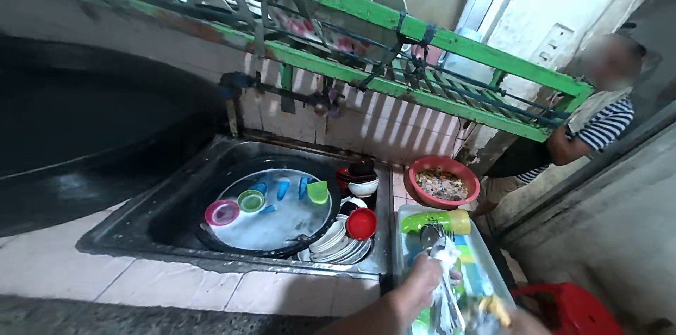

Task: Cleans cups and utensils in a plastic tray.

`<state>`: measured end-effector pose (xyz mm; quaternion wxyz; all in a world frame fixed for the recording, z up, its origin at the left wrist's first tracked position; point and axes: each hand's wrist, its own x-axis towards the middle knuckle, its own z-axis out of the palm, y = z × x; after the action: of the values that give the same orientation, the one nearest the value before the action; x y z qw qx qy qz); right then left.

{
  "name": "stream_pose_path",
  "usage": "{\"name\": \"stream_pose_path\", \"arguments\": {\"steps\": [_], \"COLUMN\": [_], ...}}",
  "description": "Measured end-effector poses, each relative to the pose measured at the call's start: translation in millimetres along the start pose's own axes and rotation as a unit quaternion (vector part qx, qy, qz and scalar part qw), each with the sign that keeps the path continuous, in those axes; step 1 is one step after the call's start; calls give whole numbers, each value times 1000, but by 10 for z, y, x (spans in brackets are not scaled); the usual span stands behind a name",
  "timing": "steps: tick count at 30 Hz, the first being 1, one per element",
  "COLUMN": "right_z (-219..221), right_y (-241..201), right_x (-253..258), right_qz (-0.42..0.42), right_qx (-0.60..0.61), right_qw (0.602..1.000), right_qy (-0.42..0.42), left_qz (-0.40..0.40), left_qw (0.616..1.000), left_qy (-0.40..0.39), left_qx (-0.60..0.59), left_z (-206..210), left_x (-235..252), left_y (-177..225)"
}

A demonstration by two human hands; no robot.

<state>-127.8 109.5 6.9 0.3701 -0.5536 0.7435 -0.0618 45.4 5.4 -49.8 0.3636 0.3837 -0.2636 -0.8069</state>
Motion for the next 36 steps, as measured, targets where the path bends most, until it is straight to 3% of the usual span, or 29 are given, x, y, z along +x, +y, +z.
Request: {"name": "stream_pose_path", "arguments": {"steps": [2, 4, 6, 10, 11, 14, 17, 20, 24, 26, 29, 34, 36], "right_z": [-128, -46, 259, 482, 397, 29, -76, 2, -4, 155, 306, 177, 332], "right_y": [-195, -454, -495, -269, -198, -227, -419, -428, -249, -245, -310, -385, -402], "right_x": [5, 89, 184, 114, 81, 39, 194, 273, 352, 376, 450, 548, 502], "right_qz": [-33, -73, -126, -195, -204, -235, -279, -236, -52, -42, -36, -28, -63], "right_qx": [93, 103, 49, -33, -12, 101, 56, 46, 240, 303, 218, 161, 156], "right_qw": [982, 962, 968, 980, 979, 957, 942, 939, 908, 896, 933, 915, 919], "right_qy": [161, 242, 213, 16, 21, 136, 180, 246, 341, 324, 282, 369, 356], "left_qz": [1, -3, -14, -17, -13, -13, -41, -51, -2, 17, 22, 32, 42], "left_qw": [997, 994, 995, 994, 995, 984, 953, 954, 973, 971, 967, 958, 949], "left_qy": [18, 37, 57, 80, 65, -28, -92, -127, -124, -99, -73, -65, -54], "left_qx": [73, 107, 83, 71, 81, 176, 285, 268, 197, 216, 245, 279, 309], "left_z": [28, 59, 50, -30, -26, -19, 13, -15, -39, -11, -32, 0, -11], "left_x": [-52, -87, -140, -114, -115, -165, -160, -119, -114, -144, -147, -118, -151], "left_y": [-26, -40, -6, 65, 48, -17, -91, -90, -59, -61, -56, -106, -75]}}
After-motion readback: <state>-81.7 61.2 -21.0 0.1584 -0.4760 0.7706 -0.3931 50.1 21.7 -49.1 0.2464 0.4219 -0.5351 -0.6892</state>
